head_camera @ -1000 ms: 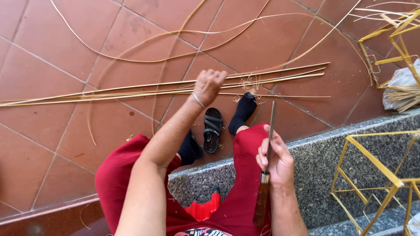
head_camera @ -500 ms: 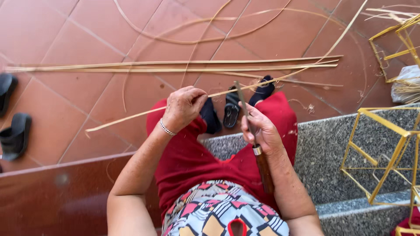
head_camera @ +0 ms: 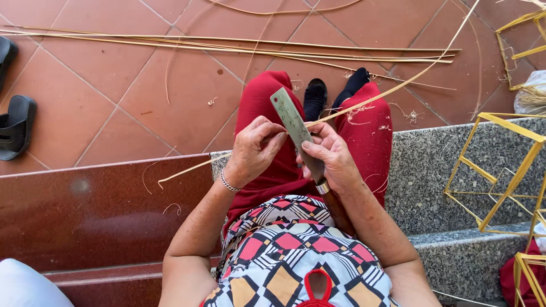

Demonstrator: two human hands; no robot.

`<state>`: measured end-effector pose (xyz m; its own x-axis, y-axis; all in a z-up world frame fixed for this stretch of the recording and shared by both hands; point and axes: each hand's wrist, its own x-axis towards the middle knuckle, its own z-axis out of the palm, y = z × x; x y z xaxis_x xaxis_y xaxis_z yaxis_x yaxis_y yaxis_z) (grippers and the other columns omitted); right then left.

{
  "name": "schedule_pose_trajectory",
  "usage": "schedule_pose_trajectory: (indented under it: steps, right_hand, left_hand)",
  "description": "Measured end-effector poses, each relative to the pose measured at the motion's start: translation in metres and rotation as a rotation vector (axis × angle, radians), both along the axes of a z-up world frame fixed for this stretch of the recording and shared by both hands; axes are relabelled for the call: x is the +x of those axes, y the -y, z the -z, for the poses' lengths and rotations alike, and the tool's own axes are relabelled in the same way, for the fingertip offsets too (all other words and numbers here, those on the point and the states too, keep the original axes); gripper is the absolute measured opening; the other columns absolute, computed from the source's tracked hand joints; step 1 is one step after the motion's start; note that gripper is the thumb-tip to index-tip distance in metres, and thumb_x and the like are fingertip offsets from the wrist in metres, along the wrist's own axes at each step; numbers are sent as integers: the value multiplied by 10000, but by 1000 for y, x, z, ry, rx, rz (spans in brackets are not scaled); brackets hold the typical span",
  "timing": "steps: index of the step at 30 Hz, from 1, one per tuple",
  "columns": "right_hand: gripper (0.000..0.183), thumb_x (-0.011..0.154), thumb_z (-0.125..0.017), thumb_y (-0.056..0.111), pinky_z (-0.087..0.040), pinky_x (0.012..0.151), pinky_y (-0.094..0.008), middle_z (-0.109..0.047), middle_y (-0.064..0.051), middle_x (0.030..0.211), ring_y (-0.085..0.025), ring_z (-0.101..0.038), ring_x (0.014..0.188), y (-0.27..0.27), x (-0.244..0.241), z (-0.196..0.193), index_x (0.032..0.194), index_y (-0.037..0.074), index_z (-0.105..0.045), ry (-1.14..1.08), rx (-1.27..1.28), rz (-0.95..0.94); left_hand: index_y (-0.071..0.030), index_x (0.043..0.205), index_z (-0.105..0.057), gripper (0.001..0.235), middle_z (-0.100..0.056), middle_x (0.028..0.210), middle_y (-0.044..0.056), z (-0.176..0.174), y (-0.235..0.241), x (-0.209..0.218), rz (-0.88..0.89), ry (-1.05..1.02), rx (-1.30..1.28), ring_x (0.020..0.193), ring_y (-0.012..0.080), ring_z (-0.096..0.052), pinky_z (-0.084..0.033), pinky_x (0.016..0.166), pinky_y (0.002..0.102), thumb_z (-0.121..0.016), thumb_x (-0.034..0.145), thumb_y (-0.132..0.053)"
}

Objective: The person sits on the floor and uses a large knife to shave thin strips from bamboo rods. They hold the rod in one hand and draw the knife along its length to peel off fine layers, repeating the motion on multiple rods.

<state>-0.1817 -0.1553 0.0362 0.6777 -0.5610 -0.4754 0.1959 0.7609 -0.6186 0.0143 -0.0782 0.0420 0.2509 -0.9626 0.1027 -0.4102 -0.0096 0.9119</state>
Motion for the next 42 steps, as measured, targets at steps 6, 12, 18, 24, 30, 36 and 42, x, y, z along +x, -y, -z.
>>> schedule_pose_trajectory:
  steps: [6,12,18,24,30,36,42]
  right_hand:
    - [328,971,-625,46,-526,453,-257,-689,-138,820,-180,-645,511,-10,-4,-9,1276,15,-505,-6,-31,-33]
    - [304,975,-632,38,-525,456,-265,-691,-151,838,-189,-649,530,-13,-22,-17,1249,16,-502,-18,-92,77]
    - [287,987,-626,25,-540,486,-283,-687,-182,848,-220,-649,543,-5,-40,-17,1244,5,-500,80,-132,121]
    - [277,986,-636,15,-536,481,-282,-682,-184,845,-226,-650,545,-1,-44,-9,1225,14,-495,169,-103,116]
    - [278,988,-643,15,-552,511,-295,-682,-190,851,-221,-651,568,3,-44,-1,1219,15,-488,210,-112,131]
    - [278,996,-629,11,-554,513,-298,-679,-195,848,-226,-650,567,15,-51,5,1235,17,-489,253,-112,169]
    - [249,997,-625,16,-563,499,-322,-692,-204,859,-259,-672,576,26,-59,6,1190,59,-472,229,-122,251]
  left_hand:
    - [5,1044,-707,117,-623,889,75,0,-8,-3,81,-62,-69,738,173,-620,-503,658,295,-729,933,-25]
    - [-12,953,-733,69,-586,766,41,-10,-18,-5,123,-110,-24,651,127,-545,-441,589,280,-775,921,-57]
    - [-11,936,-745,55,-546,733,27,-20,-31,3,149,-126,-51,648,111,-492,-411,588,279,-777,921,-54]
    - [-8,940,-750,51,-550,732,14,-29,-50,13,164,-132,-36,642,100,-481,-395,575,274,-776,911,-41]
    - [-1,946,-761,53,-551,727,3,-31,-76,24,124,-136,-3,653,85,-470,-392,575,265,-777,907,-33]
    - [9,942,-771,52,-586,766,-11,-27,-110,48,112,-285,125,694,66,-502,-409,601,246,-735,918,-19]
    - [17,947,-778,63,-566,775,-13,-14,-135,90,95,-373,181,726,72,-495,-403,633,232,-739,921,-25]
